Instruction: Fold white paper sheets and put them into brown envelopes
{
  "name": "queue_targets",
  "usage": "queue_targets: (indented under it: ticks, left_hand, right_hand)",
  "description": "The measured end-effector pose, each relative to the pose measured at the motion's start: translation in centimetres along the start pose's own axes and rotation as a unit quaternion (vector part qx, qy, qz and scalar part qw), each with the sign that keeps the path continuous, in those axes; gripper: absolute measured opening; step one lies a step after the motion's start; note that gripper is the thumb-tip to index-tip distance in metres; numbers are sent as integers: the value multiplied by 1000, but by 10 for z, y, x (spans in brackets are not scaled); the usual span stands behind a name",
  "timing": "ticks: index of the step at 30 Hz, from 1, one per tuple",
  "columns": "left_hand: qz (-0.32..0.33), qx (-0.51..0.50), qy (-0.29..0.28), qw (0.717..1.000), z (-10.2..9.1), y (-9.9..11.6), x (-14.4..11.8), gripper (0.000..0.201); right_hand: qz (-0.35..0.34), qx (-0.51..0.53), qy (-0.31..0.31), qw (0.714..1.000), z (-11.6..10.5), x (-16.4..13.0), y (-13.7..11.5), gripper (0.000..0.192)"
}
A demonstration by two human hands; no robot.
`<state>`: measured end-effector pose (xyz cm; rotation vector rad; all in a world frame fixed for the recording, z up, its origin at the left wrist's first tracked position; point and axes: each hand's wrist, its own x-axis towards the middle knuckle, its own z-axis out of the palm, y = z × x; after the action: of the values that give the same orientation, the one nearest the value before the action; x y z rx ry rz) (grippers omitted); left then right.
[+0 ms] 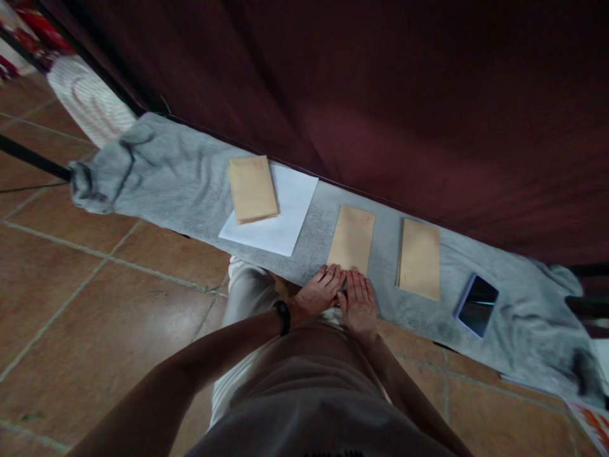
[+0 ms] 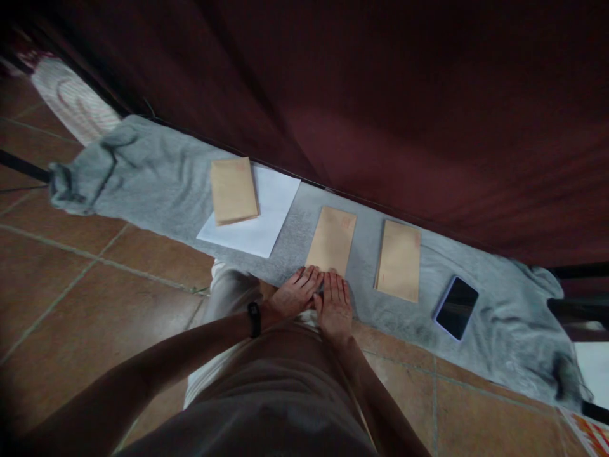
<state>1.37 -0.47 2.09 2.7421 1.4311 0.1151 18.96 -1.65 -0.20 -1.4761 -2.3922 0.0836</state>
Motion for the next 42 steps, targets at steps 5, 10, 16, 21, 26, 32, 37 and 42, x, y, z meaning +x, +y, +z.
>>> queue_targets:
  ticks: [5,10,16,21,26,32,37,42]
  left_hand:
    - [10,19,10,1000,0,-1,0,62]
    - [-4,14,22,1000,9,-6,-3,66]
    - [-25,-11,36,999,15,-18,-12,79]
    - [-55,-36,79,995,16,-21,-16,83]
    - [-20,-76,101,992,11,-10,-6,69]
    - [6,-88,97,991,11,-2,1,54]
    - [15,-84,96,992,13,-6,2,53]
    - [14,-79,103,991,12,-9,3,52]
  right_hand:
    - [13,10,13,1000,2,-1,0,62]
    - [26,-5,15,1000,0,-2,1,65]
    - [40,-18,12,999,-4,-5,5,70]
    - [42,-16,17,999,-6,-8,8,70]
    - [41,-26,12,999,-6,-8,8,69]
    - [41,-12,12,999,-10,-7,13,63]
    - [4,33,3,999,-15,6,12,57]
    - [-7,48,-4,999,-14,12,6,52]
